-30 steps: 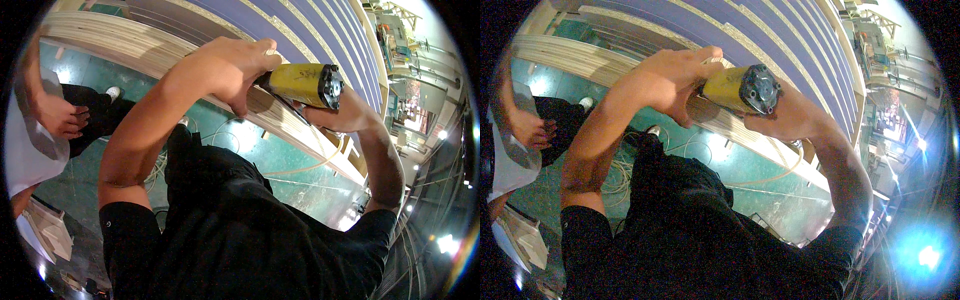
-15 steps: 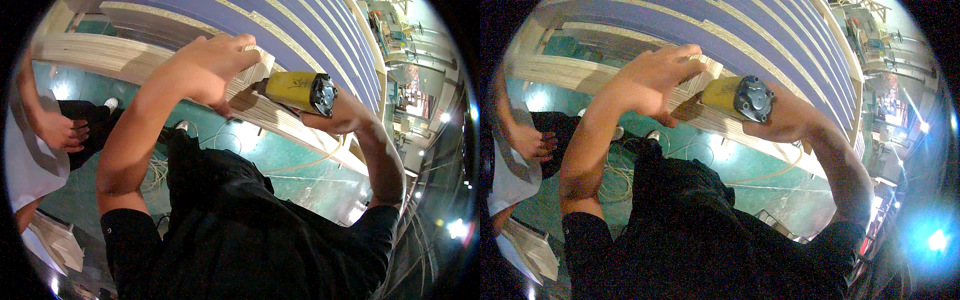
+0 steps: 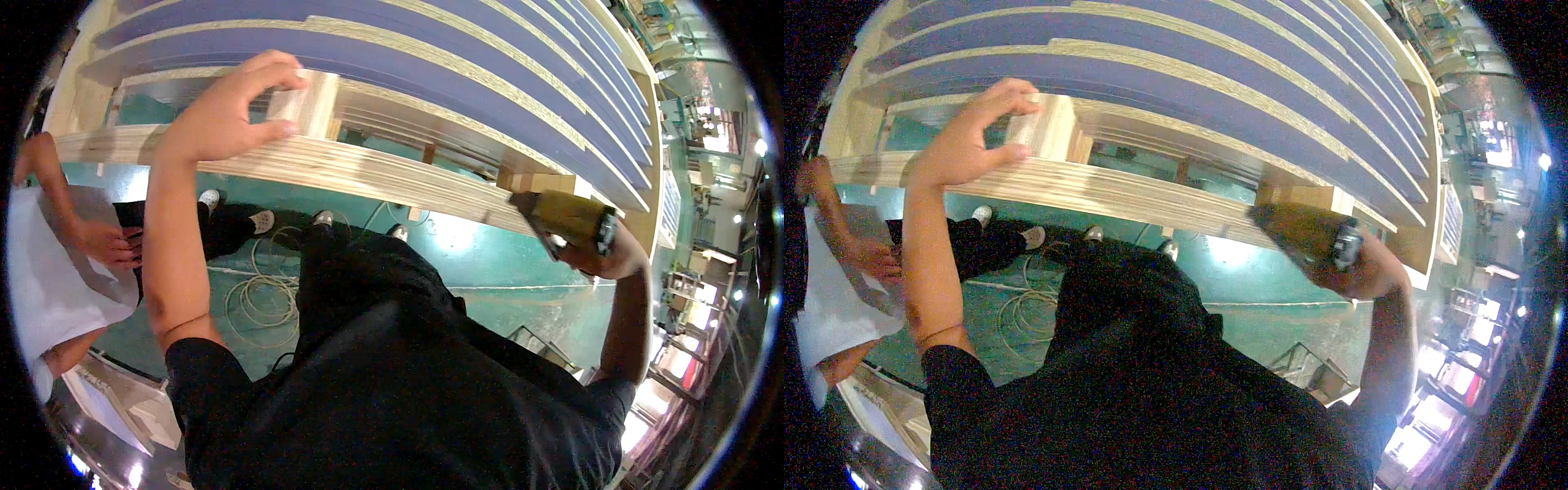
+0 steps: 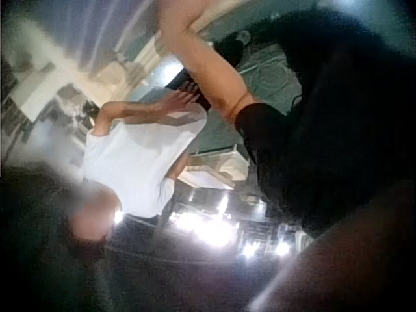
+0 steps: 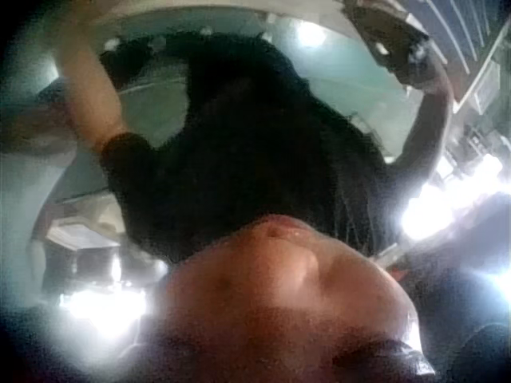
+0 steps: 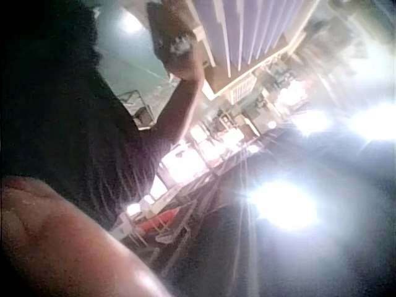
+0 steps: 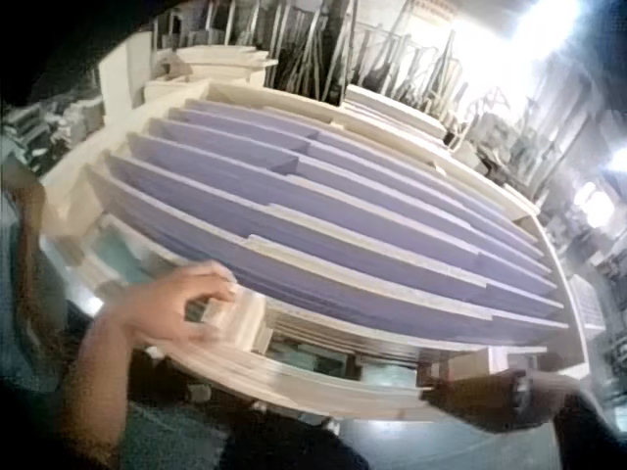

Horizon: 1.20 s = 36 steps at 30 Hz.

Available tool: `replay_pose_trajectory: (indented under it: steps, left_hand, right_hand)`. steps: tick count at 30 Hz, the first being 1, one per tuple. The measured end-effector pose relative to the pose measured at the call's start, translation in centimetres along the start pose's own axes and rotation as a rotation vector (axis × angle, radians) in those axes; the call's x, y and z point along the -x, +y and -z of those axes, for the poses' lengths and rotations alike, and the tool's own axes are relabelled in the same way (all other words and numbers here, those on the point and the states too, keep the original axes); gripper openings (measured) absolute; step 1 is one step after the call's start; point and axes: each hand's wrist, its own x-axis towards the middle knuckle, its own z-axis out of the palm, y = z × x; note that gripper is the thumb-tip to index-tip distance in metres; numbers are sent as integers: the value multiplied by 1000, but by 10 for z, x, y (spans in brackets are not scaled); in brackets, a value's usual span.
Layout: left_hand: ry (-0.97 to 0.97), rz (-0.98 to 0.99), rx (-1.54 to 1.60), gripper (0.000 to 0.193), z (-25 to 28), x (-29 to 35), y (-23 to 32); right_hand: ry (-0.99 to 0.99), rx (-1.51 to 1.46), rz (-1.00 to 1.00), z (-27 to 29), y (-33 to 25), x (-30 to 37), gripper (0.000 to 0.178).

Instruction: The person assembles a large wooden frame structure using a pneumatic nail gun. They pick up wooden planks, align them with the frame, and secure them with nails. The person moves around the workshop to retrieve materials and tools, occasionally adjusting the nail gun.

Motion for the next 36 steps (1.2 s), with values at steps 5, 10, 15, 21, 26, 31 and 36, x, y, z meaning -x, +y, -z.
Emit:
replay_pose_trajectory:
  steps: [5, 10, 15, 21, 26, 31, 36]
  left_hand:
    - [29, 206, -94, 59, 8, -6, 12]
    - [208, 145, -496, 61, -55, -73, 137]
    - [-57, -265, -178, 110, -193, -183, 281]
    - [-56, -271, -216, 110, -234, -222, 279]
    - [-90, -237, -271, 102, -241, -228, 283]
    - [-62, -231, -269, 106, -245, -223, 275]
    - [-95, -206, -285, 108, -245, -224, 276]
  right_hand:
    - [264, -121, -200, 62, 129, 76, 49]
    - [219, 264, -213, 114, 194, 110, 71]
    - [158, 480, 188, 137, 230, 91, 79]
    - [4, 487, 412, 125, 174, 53, 79]
    - [-31, 484, 319, 119, 158, 46, 76]
    - [-32, 529, 360, 114, 149, 41, 75]
    - [-6, 605, 411, 117, 158, 41, 72]
